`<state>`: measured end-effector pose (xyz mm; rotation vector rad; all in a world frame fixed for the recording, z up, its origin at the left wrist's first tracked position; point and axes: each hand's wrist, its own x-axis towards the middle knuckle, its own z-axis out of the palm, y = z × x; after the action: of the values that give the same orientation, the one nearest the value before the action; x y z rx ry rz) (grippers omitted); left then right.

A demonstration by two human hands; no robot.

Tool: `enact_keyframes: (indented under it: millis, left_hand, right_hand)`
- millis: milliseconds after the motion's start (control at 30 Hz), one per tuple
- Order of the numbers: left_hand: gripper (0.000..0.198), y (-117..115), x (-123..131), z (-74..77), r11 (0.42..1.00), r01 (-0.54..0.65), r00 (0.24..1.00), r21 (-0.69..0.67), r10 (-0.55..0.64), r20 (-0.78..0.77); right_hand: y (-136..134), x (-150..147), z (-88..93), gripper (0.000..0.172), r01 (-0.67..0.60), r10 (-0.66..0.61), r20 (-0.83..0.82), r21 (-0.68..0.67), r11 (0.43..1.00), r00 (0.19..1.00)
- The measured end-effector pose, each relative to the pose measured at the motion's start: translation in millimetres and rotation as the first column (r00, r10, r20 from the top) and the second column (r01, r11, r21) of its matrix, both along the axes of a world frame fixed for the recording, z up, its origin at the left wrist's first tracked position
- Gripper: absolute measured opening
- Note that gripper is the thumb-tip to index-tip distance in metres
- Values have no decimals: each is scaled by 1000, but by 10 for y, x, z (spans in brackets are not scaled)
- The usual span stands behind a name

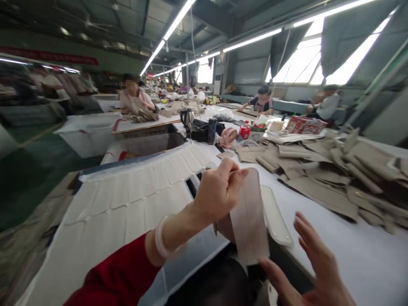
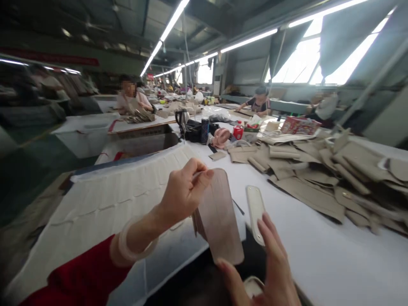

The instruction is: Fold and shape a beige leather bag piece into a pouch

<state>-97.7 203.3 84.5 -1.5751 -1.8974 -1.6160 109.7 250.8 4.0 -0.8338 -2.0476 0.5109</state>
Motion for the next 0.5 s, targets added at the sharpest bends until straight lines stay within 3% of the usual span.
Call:
enact_keyframes:
  millis: [67, 133, 233, 333, 433, 500]
  left_hand:
    - [23, 31, 359, 25, 987, 156, 981, 48, -160, 112]
    - [24, 48, 624, 77, 941, 332, 911, 70, -339, 233]
    - [29, 89, 874, 142, 802, 596, 730, 45, -565, 384]
    - [33, 167, 1071, 144, 722, 690, 616, 49, -622, 483]
    - [38, 236, 1278, 111, 702, 712, 591, 19, -613, 525]
    - [40, 254, 1386, 104, 651, 758, 576, -37, -642, 506]
  right_hand:
    - [-20, 94, 252, 78, 62, -66, 112, 42, 997, 991]
    - [-26, 216, 387, 78, 138, -150, 113, 110, 984, 982]
    - [27, 509, 472, 80, 160, -197, 67, 363, 918, 978]
    - [104, 860, 519, 78, 137, -248, 159, 505, 852, 956]
    - [144, 1154, 523, 77, 126, -300, 247, 541, 831, 921]
    - [144, 1300, 500, 76, 144, -329, 253, 551, 822, 910]
